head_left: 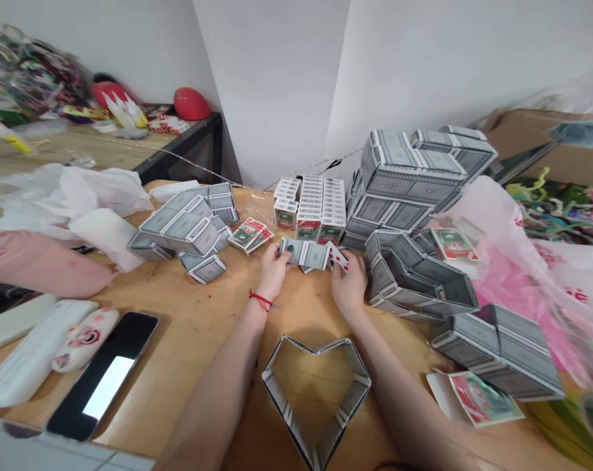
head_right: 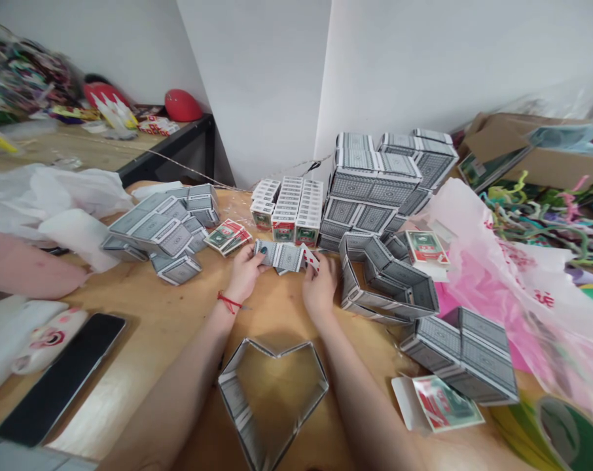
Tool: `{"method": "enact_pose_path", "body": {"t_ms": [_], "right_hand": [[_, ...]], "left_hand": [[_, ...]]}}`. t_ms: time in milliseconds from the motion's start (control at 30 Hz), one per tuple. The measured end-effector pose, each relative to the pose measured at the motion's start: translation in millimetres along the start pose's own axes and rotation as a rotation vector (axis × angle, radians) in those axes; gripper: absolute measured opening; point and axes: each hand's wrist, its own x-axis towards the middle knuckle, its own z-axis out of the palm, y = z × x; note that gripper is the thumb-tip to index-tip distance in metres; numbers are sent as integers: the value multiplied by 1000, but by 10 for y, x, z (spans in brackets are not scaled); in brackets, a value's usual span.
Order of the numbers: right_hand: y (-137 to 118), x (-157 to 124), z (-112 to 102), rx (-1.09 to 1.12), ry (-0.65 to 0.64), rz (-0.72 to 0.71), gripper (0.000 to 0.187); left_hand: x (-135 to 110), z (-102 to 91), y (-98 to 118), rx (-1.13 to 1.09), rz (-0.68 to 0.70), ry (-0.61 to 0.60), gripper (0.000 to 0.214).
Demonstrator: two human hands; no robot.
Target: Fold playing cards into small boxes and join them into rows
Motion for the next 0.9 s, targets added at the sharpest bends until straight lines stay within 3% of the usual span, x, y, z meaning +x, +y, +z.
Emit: {"method": "enact_pose_path", "body": {"t_ms": [67,300,567,733,900], "right_hand": [[-15,14,-25,5,23,-18,21],[-45,13,-25,226,133,42,26],[-68,20,100,674,80,287,35],[-80,12,109,731,-31,377,30],[-71,27,74,734,59,424,25]], "left_hand": [[-3,-6,34,-70,-28,11,21],[3,-20,101,-160,-52,49,22],[-1,-7,79,-59,39,91,24],[6,-11,67,-34,22,67,23],[18,-39,81,-90,14,91,24]]}}
